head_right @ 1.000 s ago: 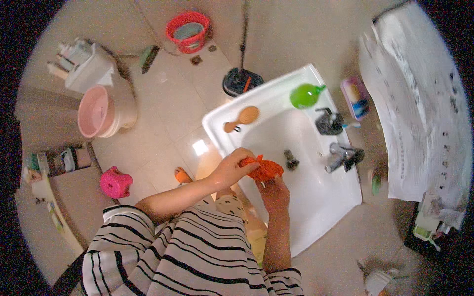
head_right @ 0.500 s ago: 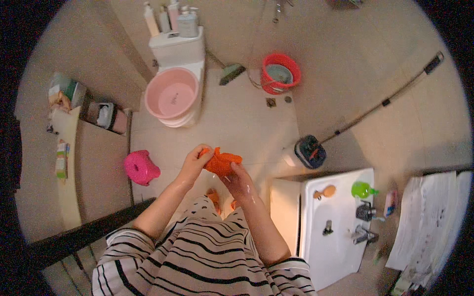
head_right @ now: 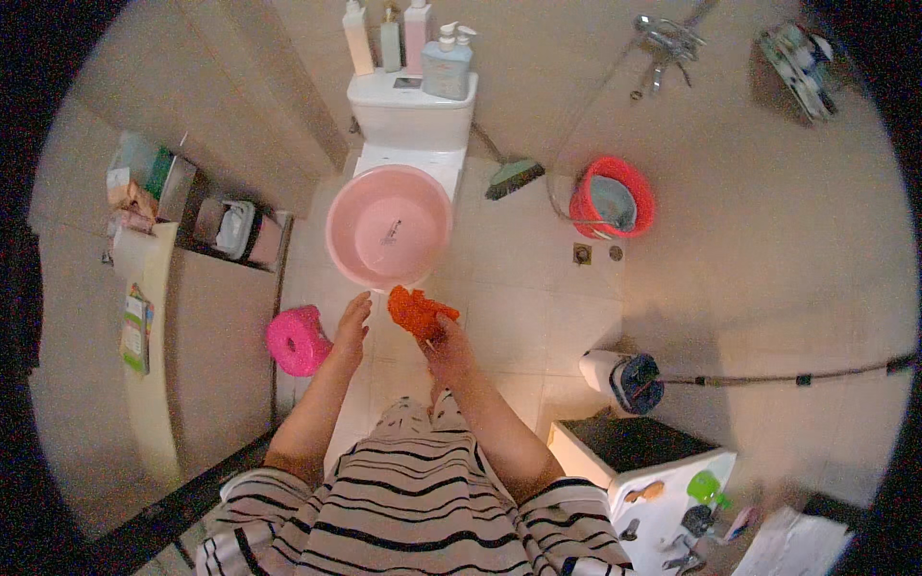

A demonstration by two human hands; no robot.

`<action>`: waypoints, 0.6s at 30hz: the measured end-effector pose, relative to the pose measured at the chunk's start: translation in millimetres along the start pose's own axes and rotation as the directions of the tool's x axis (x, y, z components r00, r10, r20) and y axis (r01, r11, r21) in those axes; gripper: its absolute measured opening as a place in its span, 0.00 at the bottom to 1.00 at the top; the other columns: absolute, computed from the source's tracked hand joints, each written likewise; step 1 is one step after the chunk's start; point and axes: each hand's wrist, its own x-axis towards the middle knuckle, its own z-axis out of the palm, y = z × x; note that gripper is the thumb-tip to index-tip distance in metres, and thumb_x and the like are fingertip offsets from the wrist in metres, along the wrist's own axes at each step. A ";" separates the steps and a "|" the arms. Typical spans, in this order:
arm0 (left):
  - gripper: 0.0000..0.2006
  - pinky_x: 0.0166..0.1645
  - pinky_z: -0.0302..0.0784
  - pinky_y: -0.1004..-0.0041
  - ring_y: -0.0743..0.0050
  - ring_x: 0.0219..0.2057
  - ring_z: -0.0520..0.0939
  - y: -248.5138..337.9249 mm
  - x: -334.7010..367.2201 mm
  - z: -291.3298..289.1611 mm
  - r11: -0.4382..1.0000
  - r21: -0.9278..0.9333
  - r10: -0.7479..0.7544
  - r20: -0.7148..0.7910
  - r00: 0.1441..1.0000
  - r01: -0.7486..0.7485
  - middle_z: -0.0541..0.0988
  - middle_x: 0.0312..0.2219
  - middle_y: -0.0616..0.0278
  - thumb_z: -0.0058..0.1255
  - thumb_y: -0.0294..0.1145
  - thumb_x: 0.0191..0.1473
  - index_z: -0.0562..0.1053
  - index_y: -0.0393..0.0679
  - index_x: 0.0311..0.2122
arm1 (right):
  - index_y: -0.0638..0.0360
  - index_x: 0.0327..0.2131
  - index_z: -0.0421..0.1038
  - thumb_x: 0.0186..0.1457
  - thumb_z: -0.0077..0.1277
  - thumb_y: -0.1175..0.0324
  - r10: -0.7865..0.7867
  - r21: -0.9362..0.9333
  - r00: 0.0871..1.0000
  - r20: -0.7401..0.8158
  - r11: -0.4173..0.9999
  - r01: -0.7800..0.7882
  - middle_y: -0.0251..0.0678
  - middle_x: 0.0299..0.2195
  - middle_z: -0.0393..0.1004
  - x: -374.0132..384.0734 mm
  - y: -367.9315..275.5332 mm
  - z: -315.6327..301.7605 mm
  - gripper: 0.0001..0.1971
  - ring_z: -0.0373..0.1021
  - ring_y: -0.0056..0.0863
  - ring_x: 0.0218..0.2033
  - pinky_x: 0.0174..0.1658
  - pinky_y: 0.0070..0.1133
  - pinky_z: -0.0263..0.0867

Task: The person rinses an orange cloth under a running faucet in a sink and then places it into a pink basin to soak it.

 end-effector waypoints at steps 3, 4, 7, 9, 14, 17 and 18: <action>0.30 0.55 0.47 0.60 0.63 0.57 0.53 -13.1 61.3 -25.5 0.994 -0.031 -0.104 -0.074 0.992 0.102 0.58 0.55 0.63 0.43 0.47 0.50 0.52 0.56 0.58 | 0.53 0.45 0.62 0.49 0.48 0.62 0.036 -0.040 0.999 -0.012 0.998 -0.037 0.34 0.46 0.65 19.7 -21.0 55.9 0.18 0.60 0.29 0.49 0.51 0.26 0.58; 0.31 0.55 0.47 0.58 0.60 0.57 0.53 -21.8 73.5 -31.3 0.986 -0.044 -0.164 -0.093 0.982 0.160 0.56 0.56 0.62 0.43 0.47 0.50 0.50 0.58 0.59 | 0.53 0.45 0.63 0.50 0.48 0.61 0.046 -0.045 0.999 -0.024 0.998 -0.048 0.34 0.46 0.65 15.5 -26.4 77.2 0.18 0.60 0.29 0.48 0.50 0.26 0.58; 0.38 0.53 0.55 0.59 0.62 0.55 0.57 -24.1 106.5 -31.8 0.938 -0.134 -0.345 -0.240 0.908 0.321 0.58 0.55 0.54 0.46 0.46 0.48 0.42 0.56 0.61 | 0.57 0.47 0.60 0.56 0.41 0.65 0.058 -0.131 0.962 -0.267 0.987 -0.095 0.37 0.46 0.66 35.1 -48.8 106.2 0.16 0.63 0.30 0.46 0.48 0.27 0.60; 0.41 0.52 0.56 0.55 0.58 0.55 0.57 -24.4 122.7 -34.8 0.887 -0.180 -0.460 -0.248 0.852 0.426 0.54 0.56 0.53 0.48 0.45 0.47 0.37 0.56 0.61 | 0.56 0.45 0.62 0.53 0.44 0.63 0.010 -0.150 0.958 -0.286 0.987 -0.055 0.36 0.44 0.67 57.0 -50.6 95.7 0.16 0.64 0.31 0.45 0.46 0.27 0.62; 0.38 0.55 0.44 0.49 0.58 0.60 0.43 -24.2 163.5 -49.5 0.849 -0.294 -0.491 -0.136 0.860 0.438 0.43 0.61 0.66 0.43 0.52 0.49 0.37 0.60 0.61 | 0.55 0.44 0.62 0.52 0.47 0.63 -0.016 -0.119 0.961 -0.277 0.993 -0.018 0.36 0.43 0.69 96.3 -54.8 79.7 0.17 0.67 0.30 0.42 0.41 0.26 0.67; 0.42 0.53 0.49 0.50 0.58 0.58 0.48 -61.0 205.6 -73.6 0.850 -0.236 -0.511 -0.155 0.845 0.471 0.46 0.59 0.64 0.48 0.51 0.45 0.38 0.59 0.60 | 0.55 0.44 0.62 0.52 0.46 0.63 -0.037 -0.095 0.943 -0.332 0.995 0.006 0.34 0.43 0.69 95.5 -49.3 87.0 0.16 0.67 0.28 0.42 0.43 0.27 0.66; 0.46 0.51 0.56 0.50 0.57 0.56 0.54 -62.4 217.9 -71.1 0.841 -0.224 -0.535 -0.216 0.817 0.492 0.49 0.58 0.60 0.53 0.48 0.42 0.36 0.57 0.60 | 0.55 0.44 0.62 0.53 0.46 0.63 -0.047 -0.079 0.935 -0.352 0.997 0.020 0.33 0.42 0.69 92.0 -47.4 89.1 0.15 0.67 0.27 0.43 0.46 0.27 0.63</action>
